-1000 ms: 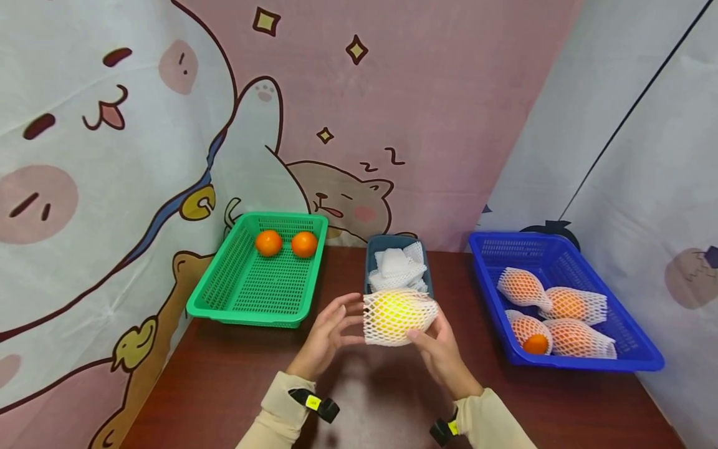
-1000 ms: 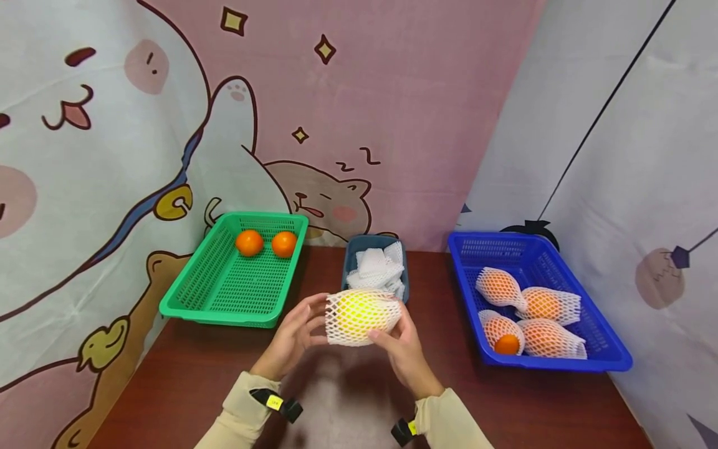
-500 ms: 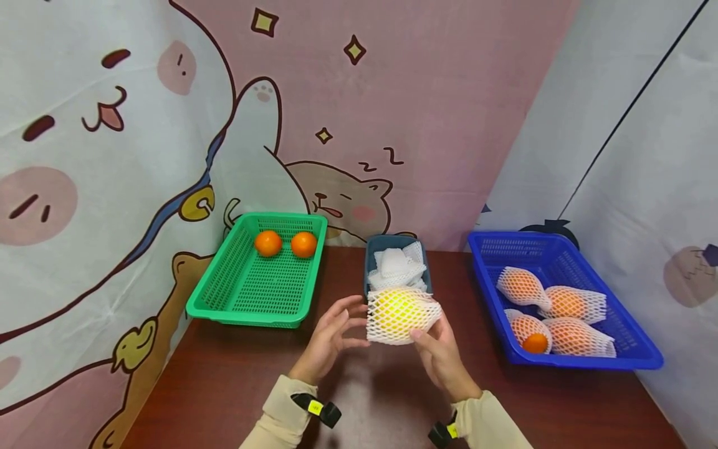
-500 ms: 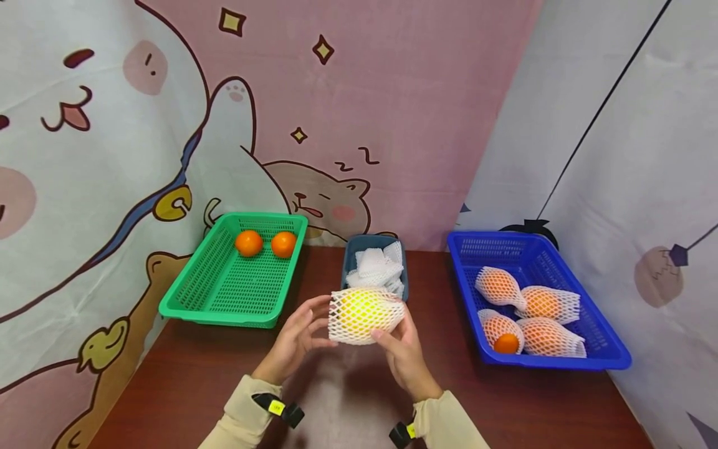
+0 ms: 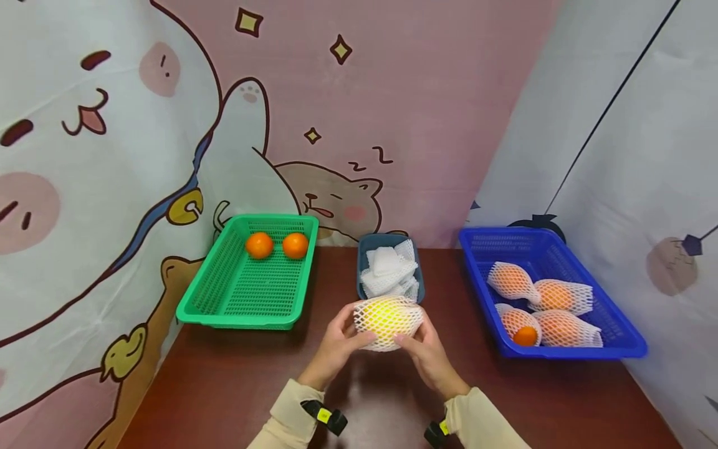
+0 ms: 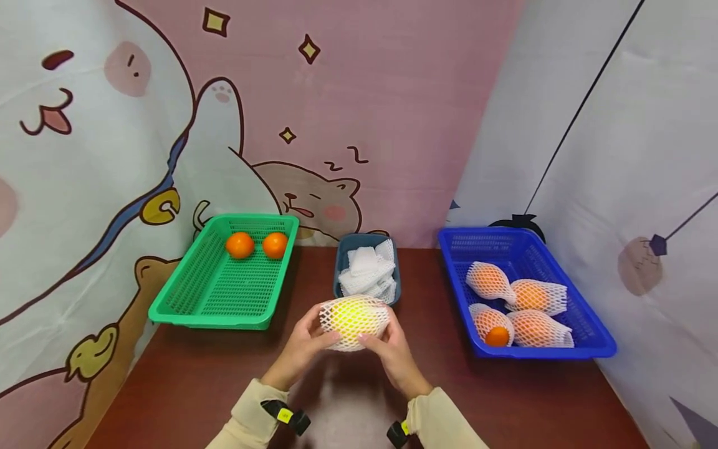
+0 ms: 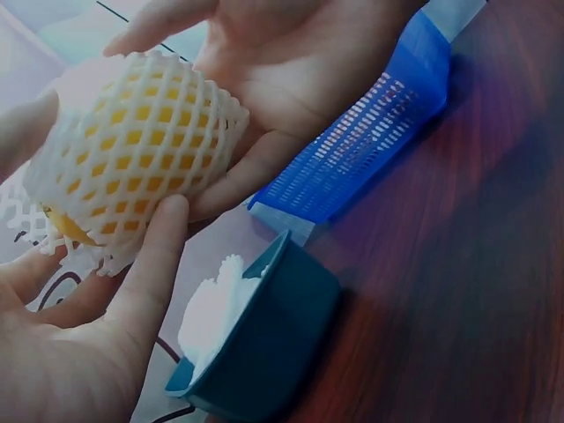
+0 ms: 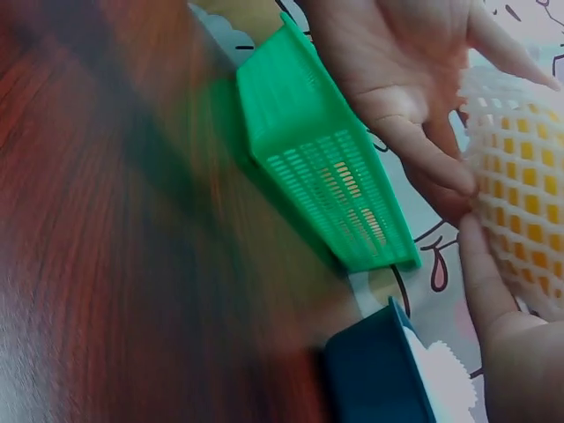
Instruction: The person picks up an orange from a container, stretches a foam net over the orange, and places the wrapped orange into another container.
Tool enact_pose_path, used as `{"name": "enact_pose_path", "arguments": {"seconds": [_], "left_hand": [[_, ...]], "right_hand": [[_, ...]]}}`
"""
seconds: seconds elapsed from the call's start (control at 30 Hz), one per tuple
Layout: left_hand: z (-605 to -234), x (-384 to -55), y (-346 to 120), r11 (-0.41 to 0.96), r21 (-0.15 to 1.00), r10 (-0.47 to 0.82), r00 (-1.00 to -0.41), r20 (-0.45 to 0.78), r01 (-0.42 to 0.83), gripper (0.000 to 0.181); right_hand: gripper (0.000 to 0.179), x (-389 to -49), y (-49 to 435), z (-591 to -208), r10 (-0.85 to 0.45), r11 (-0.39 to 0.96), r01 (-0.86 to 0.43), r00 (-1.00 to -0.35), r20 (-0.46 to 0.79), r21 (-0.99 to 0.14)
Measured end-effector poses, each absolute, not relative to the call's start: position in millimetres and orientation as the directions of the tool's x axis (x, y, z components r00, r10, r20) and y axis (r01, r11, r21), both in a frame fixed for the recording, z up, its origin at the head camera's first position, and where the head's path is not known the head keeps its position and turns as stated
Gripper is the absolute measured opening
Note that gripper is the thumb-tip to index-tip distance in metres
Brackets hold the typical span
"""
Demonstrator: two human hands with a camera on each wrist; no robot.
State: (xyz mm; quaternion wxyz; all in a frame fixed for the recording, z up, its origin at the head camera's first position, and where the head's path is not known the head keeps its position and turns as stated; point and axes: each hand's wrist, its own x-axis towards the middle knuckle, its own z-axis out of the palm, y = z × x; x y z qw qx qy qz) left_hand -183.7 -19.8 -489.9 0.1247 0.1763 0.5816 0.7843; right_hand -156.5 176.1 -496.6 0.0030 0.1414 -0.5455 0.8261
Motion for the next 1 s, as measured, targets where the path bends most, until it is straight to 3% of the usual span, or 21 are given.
{"name": "enact_pose_path", "arguments": {"seconds": [0.17,0.33,0.57,0.8,0.93,1.0], "left_hand": [[-491.2,-183.0,-12.3,-0.305,0.952,0.393,-0.911,0.125,-0.001,0.058],[-487.3,-183.2,-7.8,-0.292,0.956,0.405,-0.904,0.136,0.013,0.058],[-484.1,-184.7,-11.5,-0.338,0.941,0.415,-0.894,0.17,0.022,0.057],[-491.1,-183.7,-39.4,-0.35,0.935,0.318,-0.932,0.171,0.052,0.043],[-494.8,-182.4,-55.1,-0.343,0.936,0.287,-0.94,0.187,0.082,0.041],[-495.9,-182.5,-60.4,-0.334,0.936,0.281,-0.937,0.209,0.109,0.041]], "right_hand": [[0.072,-155.8,180.1,-488.8,-0.159,-0.293,-0.129,-0.97,0.182,-0.947],[0.072,-156.2,179.5,-477.3,-0.083,-0.14,-0.137,-0.985,0.149,-0.981],[0.07,-162.5,194.8,-457.1,0.065,-0.101,-0.16,-0.986,0.154,-0.982],[0.065,-188.0,263.6,-428.7,0.257,-0.061,-0.247,-0.94,0.224,-0.967],[0.07,-208.4,318.9,-413.9,0.374,0.137,-0.159,-0.906,0.2,-0.978],[0.082,-217.5,345.8,-410.5,0.415,0.284,-0.046,-0.895,0.166,-0.958]]}}
